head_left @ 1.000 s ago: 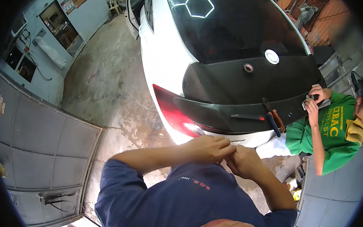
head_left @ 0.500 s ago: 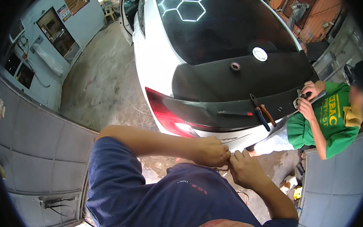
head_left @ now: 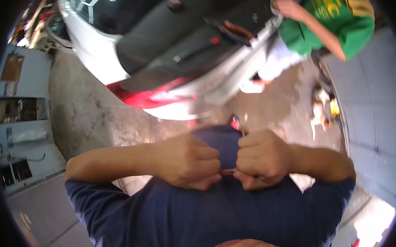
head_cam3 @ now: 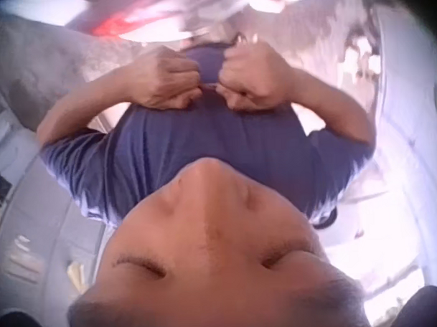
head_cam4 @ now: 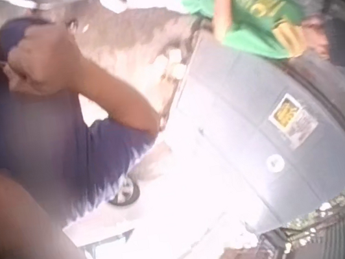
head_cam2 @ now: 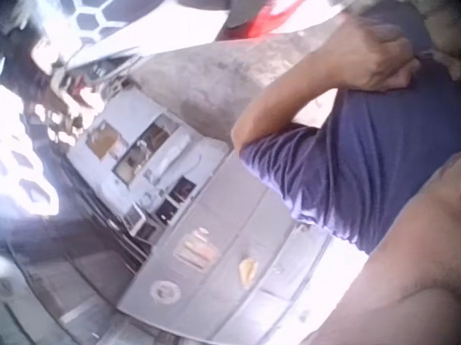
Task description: The person handles electrical wires and a connector at the rear of a vehicle, using pliers to strip insulation and join the wires by hand while another person assists.
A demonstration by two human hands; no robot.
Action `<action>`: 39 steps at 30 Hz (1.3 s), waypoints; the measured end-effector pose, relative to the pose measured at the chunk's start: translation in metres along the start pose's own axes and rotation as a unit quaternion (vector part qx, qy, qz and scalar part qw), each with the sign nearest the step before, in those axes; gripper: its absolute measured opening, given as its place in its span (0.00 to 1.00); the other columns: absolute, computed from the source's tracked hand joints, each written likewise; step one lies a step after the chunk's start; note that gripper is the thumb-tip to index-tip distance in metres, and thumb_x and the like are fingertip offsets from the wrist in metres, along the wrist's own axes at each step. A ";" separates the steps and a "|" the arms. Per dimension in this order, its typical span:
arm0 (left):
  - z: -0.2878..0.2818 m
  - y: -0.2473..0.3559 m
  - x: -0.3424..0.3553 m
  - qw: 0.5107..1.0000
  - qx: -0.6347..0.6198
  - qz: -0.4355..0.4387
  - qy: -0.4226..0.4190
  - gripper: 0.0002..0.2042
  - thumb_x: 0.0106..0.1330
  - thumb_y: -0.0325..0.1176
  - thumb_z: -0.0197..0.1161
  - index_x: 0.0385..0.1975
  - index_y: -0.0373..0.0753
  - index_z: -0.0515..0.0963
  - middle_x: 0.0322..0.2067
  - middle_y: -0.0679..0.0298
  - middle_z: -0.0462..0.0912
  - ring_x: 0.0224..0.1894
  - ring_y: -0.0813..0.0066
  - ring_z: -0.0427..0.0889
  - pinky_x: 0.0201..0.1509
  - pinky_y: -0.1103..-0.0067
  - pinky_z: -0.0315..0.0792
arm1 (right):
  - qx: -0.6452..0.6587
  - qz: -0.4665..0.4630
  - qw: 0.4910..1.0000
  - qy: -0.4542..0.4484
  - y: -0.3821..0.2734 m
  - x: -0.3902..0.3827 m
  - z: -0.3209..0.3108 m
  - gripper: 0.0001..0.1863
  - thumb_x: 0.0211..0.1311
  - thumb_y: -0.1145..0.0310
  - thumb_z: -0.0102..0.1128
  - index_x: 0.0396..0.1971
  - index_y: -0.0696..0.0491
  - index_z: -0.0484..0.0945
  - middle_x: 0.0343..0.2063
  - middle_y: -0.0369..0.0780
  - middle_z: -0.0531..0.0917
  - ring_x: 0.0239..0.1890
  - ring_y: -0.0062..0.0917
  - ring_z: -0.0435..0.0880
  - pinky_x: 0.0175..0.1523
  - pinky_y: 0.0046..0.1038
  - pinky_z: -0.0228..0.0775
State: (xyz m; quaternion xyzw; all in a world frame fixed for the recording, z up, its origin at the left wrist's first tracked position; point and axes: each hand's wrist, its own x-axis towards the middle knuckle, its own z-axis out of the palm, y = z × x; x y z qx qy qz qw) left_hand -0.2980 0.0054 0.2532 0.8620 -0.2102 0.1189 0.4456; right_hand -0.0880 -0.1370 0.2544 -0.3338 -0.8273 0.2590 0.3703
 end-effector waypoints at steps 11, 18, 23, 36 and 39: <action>0.005 0.016 -0.005 0.993 0.113 -0.030 -0.019 0.11 0.59 0.33 0.68 0.23 0.38 0.72 0.22 0.64 0.68 0.19 0.69 0.72 0.22 0.72 0.69 | 0.001 0.054 0.999 -0.007 -0.014 -0.016 0.002 0.12 0.45 0.74 0.64 0.15 0.50 0.67 0.14 0.36 0.66 0.15 0.31 0.67 0.19 0.33 0.59; 0.014 0.020 0.033 0.923 0.360 -0.117 -0.066 0.14 0.52 0.39 0.68 0.29 0.38 0.72 0.23 0.67 0.71 0.25 0.70 0.76 0.33 0.71 0.72 | -0.153 0.068 0.984 0.056 0.009 -0.019 0.007 0.16 0.45 0.67 0.72 0.15 0.49 0.69 0.15 0.37 0.69 0.17 0.32 0.70 0.21 0.34 0.62; 0.008 0.014 0.019 0.967 0.215 -0.109 -0.088 0.15 0.54 0.38 0.69 0.20 0.41 0.67 0.15 0.71 0.66 0.16 0.73 0.72 0.20 0.74 0.67 | -0.067 0.050 0.996 0.012 -0.004 -0.009 0.006 0.18 0.51 0.67 0.73 0.15 0.49 0.69 0.15 0.35 0.68 0.16 0.30 0.70 0.19 0.32 0.60; 0.017 0.012 0.027 0.979 0.200 0.025 -0.040 0.21 0.58 0.40 0.70 0.15 0.46 0.62 0.14 0.74 0.58 0.13 0.81 0.64 0.16 0.80 0.59 | -0.033 0.029 0.993 0.110 -0.022 -0.039 0.012 0.21 0.57 0.69 0.70 0.14 0.49 0.65 0.13 0.31 0.59 0.12 0.22 0.59 0.15 0.28 0.46; 0.012 0.013 0.029 0.976 0.212 0.023 -0.047 0.21 0.58 0.40 0.70 0.15 0.46 0.61 0.14 0.74 0.57 0.13 0.81 0.62 0.15 0.80 0.57 | -0.030 0.018 0.993 0.116 -0.019 -0.047 0.008 0.21 0.57 0.69 0.70 0.14 0.49 0.64 0.13 0.31 0.58 0.12 0.23 0.58 0.15 0.28 0.45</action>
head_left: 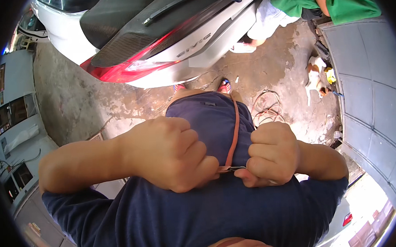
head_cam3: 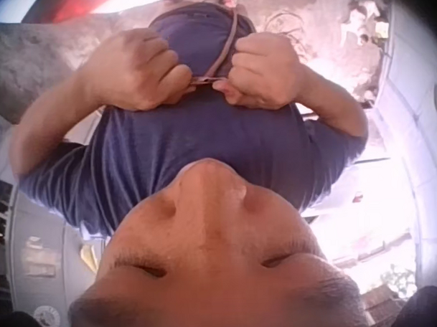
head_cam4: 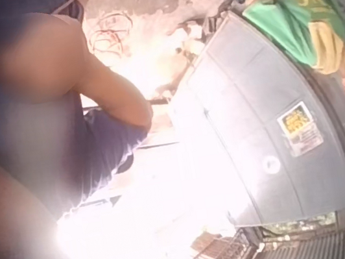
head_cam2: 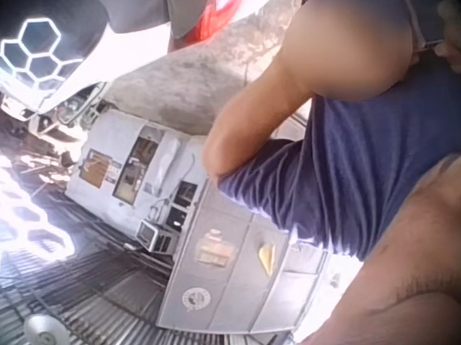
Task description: The person handles electrical wires and a connector at the rear of a vehicle, using pliers to strip insulation and join the wires by hand while another person assists.
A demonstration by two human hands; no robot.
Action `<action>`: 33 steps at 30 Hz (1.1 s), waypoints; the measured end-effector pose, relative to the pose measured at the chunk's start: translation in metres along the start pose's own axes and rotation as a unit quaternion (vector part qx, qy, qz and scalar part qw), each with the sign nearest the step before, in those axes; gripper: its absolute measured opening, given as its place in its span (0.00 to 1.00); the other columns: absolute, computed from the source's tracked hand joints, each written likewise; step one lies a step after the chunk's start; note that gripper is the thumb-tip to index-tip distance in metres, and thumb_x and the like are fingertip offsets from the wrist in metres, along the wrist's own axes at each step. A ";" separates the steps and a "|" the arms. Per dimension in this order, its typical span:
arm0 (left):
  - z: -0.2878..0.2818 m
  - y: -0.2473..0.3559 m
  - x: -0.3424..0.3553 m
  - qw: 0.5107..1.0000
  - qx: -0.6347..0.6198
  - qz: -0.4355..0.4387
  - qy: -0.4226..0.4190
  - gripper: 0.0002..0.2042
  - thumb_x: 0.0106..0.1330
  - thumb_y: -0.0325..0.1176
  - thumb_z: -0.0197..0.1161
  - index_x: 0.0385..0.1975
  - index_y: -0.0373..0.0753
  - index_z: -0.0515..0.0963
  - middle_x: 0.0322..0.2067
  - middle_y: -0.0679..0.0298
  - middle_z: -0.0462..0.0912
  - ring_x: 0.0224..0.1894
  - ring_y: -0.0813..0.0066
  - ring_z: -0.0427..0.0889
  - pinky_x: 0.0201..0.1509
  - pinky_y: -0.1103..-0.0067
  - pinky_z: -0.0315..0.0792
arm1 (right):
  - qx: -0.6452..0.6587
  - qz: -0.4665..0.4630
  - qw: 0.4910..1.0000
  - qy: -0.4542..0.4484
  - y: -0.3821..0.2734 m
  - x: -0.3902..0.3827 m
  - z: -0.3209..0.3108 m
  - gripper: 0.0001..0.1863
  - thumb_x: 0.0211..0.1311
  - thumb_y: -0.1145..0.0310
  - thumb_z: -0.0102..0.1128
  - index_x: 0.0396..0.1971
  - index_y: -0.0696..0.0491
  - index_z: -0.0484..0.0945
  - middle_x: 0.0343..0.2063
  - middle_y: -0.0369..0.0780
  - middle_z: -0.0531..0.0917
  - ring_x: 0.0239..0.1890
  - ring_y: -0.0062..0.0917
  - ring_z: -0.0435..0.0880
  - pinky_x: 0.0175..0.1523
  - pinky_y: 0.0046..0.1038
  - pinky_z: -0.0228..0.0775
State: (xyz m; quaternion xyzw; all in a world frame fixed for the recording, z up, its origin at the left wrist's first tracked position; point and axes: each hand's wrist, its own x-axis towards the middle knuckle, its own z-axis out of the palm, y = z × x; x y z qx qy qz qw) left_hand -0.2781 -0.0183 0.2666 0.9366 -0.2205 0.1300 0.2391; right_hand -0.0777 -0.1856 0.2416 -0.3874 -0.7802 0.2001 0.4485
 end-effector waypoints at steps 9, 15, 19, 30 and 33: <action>0.016 -0.038 -0.013 0.983 -0.047 -0.105 0.145 0.16 0.57 0.40 0.78 0.27 0.42 0.74 0.18 0.70 0.72 0.18 0.73 0.75 0.19 0.75 0.66 | -0.048 0.096 0.994 0.015 0.017 0.007 -0.011 0.16 0.61 0.64 0.71 0.20 0.51 0.74 0.15 0.36 0.65 0.15 0.31 0.65 0.20 0.34 0.54; 0.075 -0.048 0.008 0.706 -0.585 -0.276 0.288 0.16 0.73 0.33 0.63 0.55 0.33 0.73 0.47 0.54 0.83 0.48 0.66 0.85 0.56 0.68 0.76 | 0.034 0.229 0.968 0.092 0.049 0.026 -0.026 0.10 0.63 0.68 0.70 0.26 0.55 0.80 0.17 0.35 0.70 0.18 0.24 0.68 0.24 0.30 0.58; 0.093 -0.056 0.022 0.636 -0.623 -0.285 0.356 0.12 0.78 0.34 0.55 0.53 0.33 0.73 0.39 0.60 0.84 0.40 0.70 0.85 0.45 0.75 0.76 | 0.294 0.311 0.884 0.190 0.074 0.002 -0.011 0.07 0.64 0.73 0.70 0.35 0.57 0.79 0.24 0.32 0.78 0.26 0.13 0.74 0.29 0.20 0.65; 0.081 -0.057 0.023 0.613 -0.612 -0.339 0.367 0.11 0.81 0.36 0.49 0.49 0.35 0.73 0.29 0.67 0.74 0.24 0.81 0.69 0.29 0.81 0.66 | 0.014 0.148 0.910 0.388 0.098 0.018 0.040 0.15 0.59 0.82 0.71 0.47 0.60 0.84 0.37 0.42 0.88 0.37 0.25 0.86 0.41 0.23 0.78; 0.079 -0.062 0.024 0.583 -0.627 -0.344 0.385 0.09 0.81 0.36 0.47 0.44 0.38 0.72 0.24 0.70 0.67 0.21 0.84 0.61 0.25 0.82 0.58 | -0.064 0.163 0.909 0.377 0.100 0.018 0.041 0.15 0.57 0.82 0.72 0.45 0.59 0.85 0.38 0.43 0.88 0.38 0.27 0.88 0.41 0.24 0.78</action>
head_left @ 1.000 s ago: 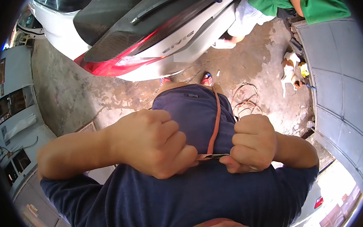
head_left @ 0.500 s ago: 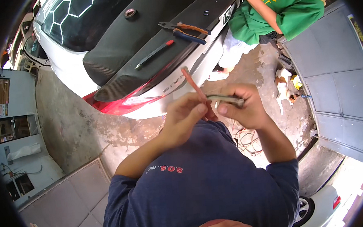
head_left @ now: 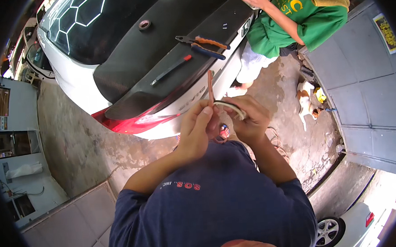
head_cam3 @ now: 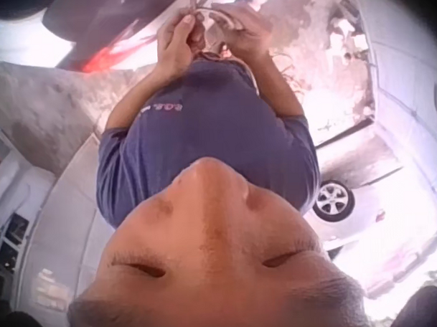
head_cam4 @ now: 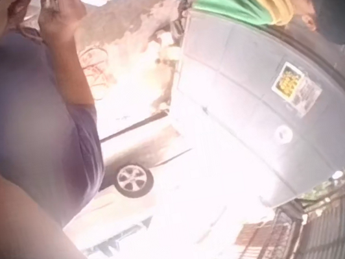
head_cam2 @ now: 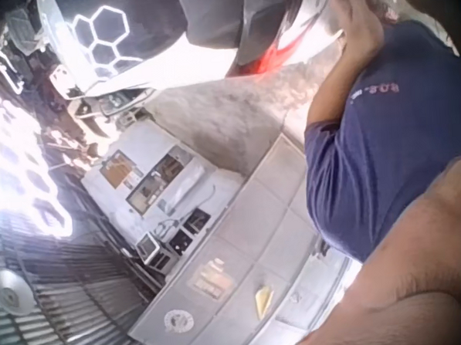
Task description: The person handles electrical wires and a connector at the rear of a vehicle, using pliers to strip insulation and join the wires by hand while another person assists.
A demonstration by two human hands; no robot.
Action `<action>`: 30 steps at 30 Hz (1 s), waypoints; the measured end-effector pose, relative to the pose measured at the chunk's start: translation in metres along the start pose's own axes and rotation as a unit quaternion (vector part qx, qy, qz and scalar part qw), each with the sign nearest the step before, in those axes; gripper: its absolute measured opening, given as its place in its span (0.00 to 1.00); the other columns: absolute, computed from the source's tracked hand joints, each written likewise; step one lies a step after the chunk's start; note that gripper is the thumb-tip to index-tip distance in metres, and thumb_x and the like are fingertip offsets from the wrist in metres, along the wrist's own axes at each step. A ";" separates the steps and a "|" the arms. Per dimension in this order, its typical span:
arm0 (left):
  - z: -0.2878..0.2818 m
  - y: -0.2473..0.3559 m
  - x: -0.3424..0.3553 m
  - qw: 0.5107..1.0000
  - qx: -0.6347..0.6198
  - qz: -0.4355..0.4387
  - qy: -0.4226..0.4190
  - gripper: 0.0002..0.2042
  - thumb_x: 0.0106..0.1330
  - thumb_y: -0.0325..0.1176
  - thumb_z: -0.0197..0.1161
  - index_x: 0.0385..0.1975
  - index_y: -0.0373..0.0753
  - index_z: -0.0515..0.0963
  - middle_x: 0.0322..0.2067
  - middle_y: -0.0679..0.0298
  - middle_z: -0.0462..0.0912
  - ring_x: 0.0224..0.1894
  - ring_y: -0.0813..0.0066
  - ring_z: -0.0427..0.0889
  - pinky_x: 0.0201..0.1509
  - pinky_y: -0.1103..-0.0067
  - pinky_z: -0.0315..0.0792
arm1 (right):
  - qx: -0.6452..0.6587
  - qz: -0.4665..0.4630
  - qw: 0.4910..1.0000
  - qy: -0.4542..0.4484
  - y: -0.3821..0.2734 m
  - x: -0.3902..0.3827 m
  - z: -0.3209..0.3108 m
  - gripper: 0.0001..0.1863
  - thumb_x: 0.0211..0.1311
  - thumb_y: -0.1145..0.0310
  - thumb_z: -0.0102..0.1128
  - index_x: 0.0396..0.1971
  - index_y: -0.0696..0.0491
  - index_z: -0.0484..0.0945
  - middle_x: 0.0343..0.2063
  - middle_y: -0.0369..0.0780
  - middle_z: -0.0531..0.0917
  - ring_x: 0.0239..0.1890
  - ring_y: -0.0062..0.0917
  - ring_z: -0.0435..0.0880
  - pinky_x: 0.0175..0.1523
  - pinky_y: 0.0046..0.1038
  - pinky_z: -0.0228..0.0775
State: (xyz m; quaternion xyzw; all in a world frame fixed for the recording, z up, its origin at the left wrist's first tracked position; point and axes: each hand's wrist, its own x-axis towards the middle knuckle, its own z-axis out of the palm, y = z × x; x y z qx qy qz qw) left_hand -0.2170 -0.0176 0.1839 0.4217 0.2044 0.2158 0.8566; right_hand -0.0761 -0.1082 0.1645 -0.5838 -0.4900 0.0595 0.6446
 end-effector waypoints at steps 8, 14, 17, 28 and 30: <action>0.006 0.007 0.009 0.999 -0.027 0.025 0.028 0.07 0.80 0.34 0.50 0.45 0.38 0.72 0.22 0.73 0.64 0.20 0.87 0.59 0.24 0.84 0.55 | 0.115 0.159 0.980 0.032 -0.009 -0.009 0.018 0.06 0.61 0.81 0.63 0.38 0.60 0.83 0.29 0.37 0.82 0.29 0.21 0.80 0.34 0.23 0.71; -0.007 0.006 0.013 0.999 0.031 0.032 -0.006 0.08 0.80 0.33 0.53 0.50 0.38 0.71 0.22 0.74 0.65 0.20 0.89 0.59 0.23 0.86 0.53 | 0.397 0.544 0.739 0.012 -0.001 -0.004 0.021 0.09 0.67 0.71 0.52 0.30 0.57 0.79 0.19 0.32 0.72 0.18 0.17 0.66 0.25 0.22 0.56; -0.015 0.007 0.013 0.999 -0.025 0.024 0.024 0.08 0.80 0.34 0.52 0.51 0.37 0.71 0.22 0.74 0.66 0.21 0.87 0.61 0.26 0.86 0.56 | 0.429 0.546 0.717 -0.050 0.005 -0.012 0.023 0.10 0.68 0.68 0.50 0.28 0.56 0.75 0.17 0.32 0.68 0.16 0.16 0.60 0.23 0.21 0.52; -0.072 0.009 -0.019 0.985 -0.091 0.064 -0.129 0.12 0.67 0.38 0.62 0.39 0.41 0.68 0.48 0.63 0.63 0.37 0.77 0.67 0.43 0.78 0.63 | 0.345 0.457 0.805 -0.158 0.011 0.006 0.042 0.13 0.71 0.70 0.52 0.23 0.52 0.72 0.17 0.28 0.69 0.19 0.11 0.62 0.26 0.21 0.51; -0.080 0.007 -0.021 0.985 -0.090 0.119 -0.088 0.11 0.61 0.23 0.60 0.43 0.36 0.73 0.45 0.65 0.69 0.37 0.79 0.72 0.43 0.79 0.71 | 0.230 0.375 0.875 -0.202 0.009 0.009 0.047 0.12 0.70 0.69 0.55 0.24 0.56 0.75 0.18 0.29 0.70 0.21 0.13 0.67 0.27 0.23 0.58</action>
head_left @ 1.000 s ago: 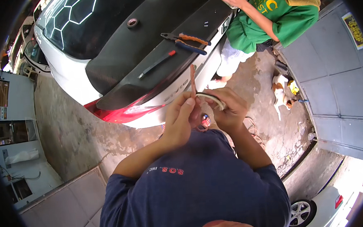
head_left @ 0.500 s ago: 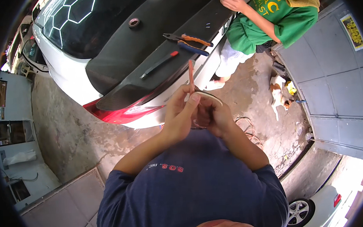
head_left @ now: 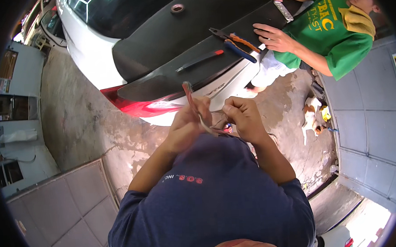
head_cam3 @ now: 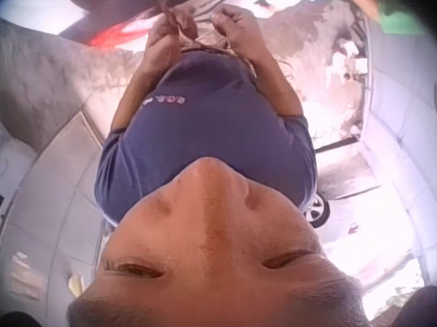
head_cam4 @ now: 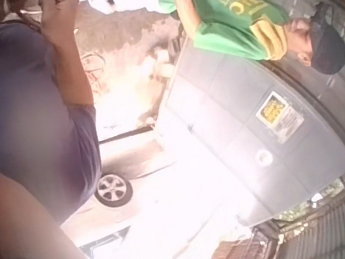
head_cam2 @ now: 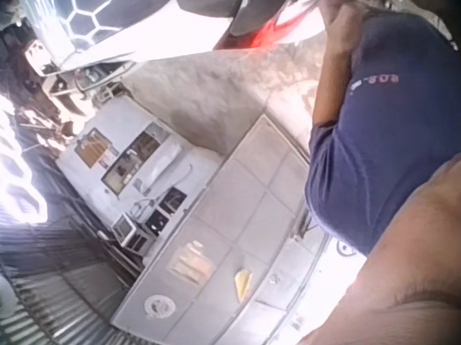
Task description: The person handles electrical wires and a connector at the rear of a vehicle, using pliers to strip insulation and join the wires by hand while another person assists.
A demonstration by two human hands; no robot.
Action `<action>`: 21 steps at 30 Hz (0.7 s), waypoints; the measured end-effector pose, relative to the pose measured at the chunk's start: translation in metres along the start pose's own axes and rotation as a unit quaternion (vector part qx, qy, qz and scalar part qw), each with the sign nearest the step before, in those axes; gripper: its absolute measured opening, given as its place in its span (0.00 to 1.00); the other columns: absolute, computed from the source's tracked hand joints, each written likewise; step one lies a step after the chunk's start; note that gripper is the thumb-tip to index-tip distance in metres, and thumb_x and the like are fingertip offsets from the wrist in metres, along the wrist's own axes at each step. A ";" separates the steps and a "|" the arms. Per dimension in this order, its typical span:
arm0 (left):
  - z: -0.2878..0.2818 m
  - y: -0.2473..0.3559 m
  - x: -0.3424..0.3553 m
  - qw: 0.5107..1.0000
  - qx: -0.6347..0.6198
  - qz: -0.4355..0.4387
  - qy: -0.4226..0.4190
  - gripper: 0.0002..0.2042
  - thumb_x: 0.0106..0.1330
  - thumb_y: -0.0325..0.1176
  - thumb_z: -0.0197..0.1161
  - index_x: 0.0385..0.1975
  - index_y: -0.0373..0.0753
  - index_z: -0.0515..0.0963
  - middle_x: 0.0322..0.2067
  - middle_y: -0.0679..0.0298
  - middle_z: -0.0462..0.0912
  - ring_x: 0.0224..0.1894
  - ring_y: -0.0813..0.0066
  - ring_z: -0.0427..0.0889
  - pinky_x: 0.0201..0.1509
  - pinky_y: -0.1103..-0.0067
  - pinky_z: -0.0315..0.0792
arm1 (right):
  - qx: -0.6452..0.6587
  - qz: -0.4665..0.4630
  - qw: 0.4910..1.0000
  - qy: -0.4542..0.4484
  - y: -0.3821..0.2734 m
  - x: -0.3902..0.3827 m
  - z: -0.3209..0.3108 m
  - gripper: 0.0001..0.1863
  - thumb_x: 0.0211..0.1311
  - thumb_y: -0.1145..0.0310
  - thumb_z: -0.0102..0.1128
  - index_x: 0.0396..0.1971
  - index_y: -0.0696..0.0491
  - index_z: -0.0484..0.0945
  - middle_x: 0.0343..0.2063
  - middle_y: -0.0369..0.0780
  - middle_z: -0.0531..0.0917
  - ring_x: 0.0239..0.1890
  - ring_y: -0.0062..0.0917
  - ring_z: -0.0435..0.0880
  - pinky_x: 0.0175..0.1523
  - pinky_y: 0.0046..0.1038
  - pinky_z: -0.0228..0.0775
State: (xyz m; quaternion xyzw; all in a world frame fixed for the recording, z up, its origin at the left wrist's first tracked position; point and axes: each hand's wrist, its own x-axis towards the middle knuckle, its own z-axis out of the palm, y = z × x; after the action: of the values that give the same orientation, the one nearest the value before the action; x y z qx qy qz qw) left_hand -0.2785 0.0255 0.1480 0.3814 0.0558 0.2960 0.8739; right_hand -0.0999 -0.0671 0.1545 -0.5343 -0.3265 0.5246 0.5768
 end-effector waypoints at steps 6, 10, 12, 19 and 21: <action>-0.015 -0.014 0.006 0.927 0.211 0.162 0.265 0.18 0.70 0.21 0.61 0.57 0.37 0.66 0.44 0.64 0.73 0.39 0.81 0.77 0.41 0.83 0.74 | -0.255 -0.131 0.956 -0.059 -0.021 0.019 0.031 0.13 0.70 0.68 0.58 0.26 0.60 0.76 0.19 0.35 0.75 0.22 0.15 0.73 0.27 0.24 0.65; -0.021 0.013 0.016 0.862 0.302 0.250 0.320 0.28 0.73 0.24 0.60 0.68 0.41 0.55 0.44 0.58 0.77 0.32 0.78 0.81 0.38 0.83 0.78 | -0.288 -0.189 0.936 -0.074 -0.024 0.051 0.048 0.13 0.69 0.67 0.59 0.26 0.60 0.76 0.20 0.39 0.75 0.21 0.19 0.73 0.28 0.26 0.65; -0.026 0.027 0.023 0.857 0.309 0.260 0.319 0.29 0.77 0.25 0.55 0.73 0.42 0.50 0.42 0.54 0.81 0.29 0.80 0.82 0.35 0.84 0.78 | -0.310 -0.226 0.922 -0.060 -0.025 0.071 0.056 0.12 0.68 0.68 0.59 0.26 0.60 0.76 0.20 0.41 0.76 0.20 0.22 0.73 0.27 0.26 0.64; -0.057 0.072 0.023 0.953 0.067 0.098 0.278 0.24 0.80 0.39 0.53 0.69 0.37 0.57 0.34 0.57 0.85 0.22 0.78 0.76 0.29 0.82 0.70 | -0.330 -0.209 0.913 -0.117 -0.031 0.086 0.068 0.10 0.66 0.67 0.61 0.28 0.58 0.78 0.20 0.43 0.78 0.21 0.34 0.79 0.29 0.36 0.69; -0.061 0.067 0.020 0.954 0.059 0.095 0.278 0.22 0.79 0.45 0.54 0.63 0.38 0.62 0.33 0.60 0.83 0.22 0.78 0.72 0.28 0.79 0.66 | -0.337 -0.166 0.916 -0.142 -0.029 0.087 0.065 0.10 0.67 0.66 0.61 0.29 0.58 0.79 0.22 0.43 0.80 0.25 0.35 0.81 0.31 0.36 0.70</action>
State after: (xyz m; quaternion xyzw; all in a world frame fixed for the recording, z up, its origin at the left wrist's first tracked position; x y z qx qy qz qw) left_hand -0.3139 0.1107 0.1543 0.3382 0.2768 0.4685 0.7678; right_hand -0.1324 0.0374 0.1803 -0.5554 -0.6461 0.3508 0.3887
